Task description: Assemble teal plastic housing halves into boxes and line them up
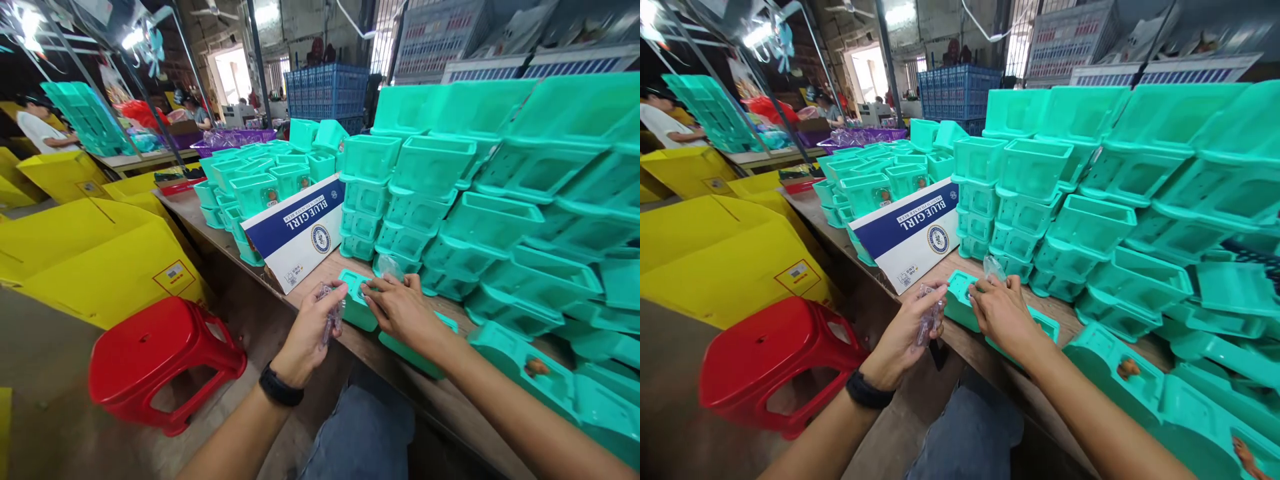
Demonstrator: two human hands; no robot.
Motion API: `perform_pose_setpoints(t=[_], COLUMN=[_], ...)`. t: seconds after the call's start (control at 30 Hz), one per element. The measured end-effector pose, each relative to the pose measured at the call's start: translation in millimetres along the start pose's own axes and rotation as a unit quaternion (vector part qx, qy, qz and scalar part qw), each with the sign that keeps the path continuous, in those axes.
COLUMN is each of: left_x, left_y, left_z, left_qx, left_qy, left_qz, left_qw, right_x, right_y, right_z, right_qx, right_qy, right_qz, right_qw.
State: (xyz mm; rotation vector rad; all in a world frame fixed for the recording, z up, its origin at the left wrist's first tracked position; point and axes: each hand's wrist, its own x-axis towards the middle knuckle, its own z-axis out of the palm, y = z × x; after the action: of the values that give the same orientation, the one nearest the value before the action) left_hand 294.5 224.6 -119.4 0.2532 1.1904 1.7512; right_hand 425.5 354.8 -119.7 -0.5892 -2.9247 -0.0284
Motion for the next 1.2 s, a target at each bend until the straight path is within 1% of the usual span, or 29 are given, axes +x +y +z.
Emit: perform_pose_setpoints(t=[0.07, 0.13, 0.2, 0.33, 0.37, 0.47, 0.53, 0.6, 0.7, 0.8, 0.9, 0.97, 1.07, 1.13, 1.2], left_x=[-4, -10, -16, -26, -27, -29, -29, -27, -21, -15, -12, -13, -16, -20, -23], left_y=[-1, -2, -3, -10, -14, -27, -36, -42, -44, -39, -32, -28, -26, -28, -32], left_z=[6.5, 12.2, 17.2, 24.0, 24.7, 23.2, 19.6, 14.8, 8.4, 5.7, 6.0, 7.0, 9.3, 11.2, 13.4], left_qx=[-0.041, -0.054, -0.069, -0.087, -0.085, -0.066, -0.044, -0.023, -0.008, -0.015, -0.043, -0.074, -0.133, -0.168, -0.19], left_qy=[0.024, 0.021, 0.013, 0.003, 0.002, 0.008, 0.016, 0.023, 0.038, 0.041, 0.038, 0.032, 0.017, 0.009, -0.002], left_qz=[-0.031, -0.051, -0.077, -0.109, -0.109, -0.077, -0.04, -0.009, 0.017, 0.021, -0.005, -0.045, -0.109, -0.138, -0.156], left_qw=[0.998, 0.997, 0.995, 0.99, 0.99, 0.995, 0.998, 0.999, 0.999, 0.999, 0.998, 0.996, 0.985, 0.976, 0.969], right_x=[1, -2, -10, -31, -34, -35, -31, -28, -24, -23, -23, -26, -38, -53, -69], right_y=[7, 15, 20, 23, 22, 19, 16, 11, 0, -7, -6, -1, 4, 1, -6], right_z=[0, 1, 5, 11, 11, 12, 13, 12, 8, 2, 2, 6, 10, 8, 1], right_qx=[0.008, 0.012, 0.019, 0.044, 0.05, 0.053, 0.051, 0.045, 0.023, 0.001, -0.005, 0.0, 0.029, 0.081, 0.155], right_qy=[0.0, 0.004, 0.016, 0.076, 0.08, 0.044, 0.017, 0.011, 0.01, -0.011, -0.023, -0.016, 0.034, 0.077, 0.114], right_qz=[-0.016, -0.031, -0.032, 0.025, 0.039, 0.044, 0.02, -0.001, -0.004, -0.011, -0.016, -0.018, -0.01, -0.006, -0.006], right_qw=[1.0, 0.999, 0.999, 0.996, 0.995, 0.997, 0.998, 0.999, 1.0, 1.0, 1.0, 1.0, 0.999, 0.994, 0.981])
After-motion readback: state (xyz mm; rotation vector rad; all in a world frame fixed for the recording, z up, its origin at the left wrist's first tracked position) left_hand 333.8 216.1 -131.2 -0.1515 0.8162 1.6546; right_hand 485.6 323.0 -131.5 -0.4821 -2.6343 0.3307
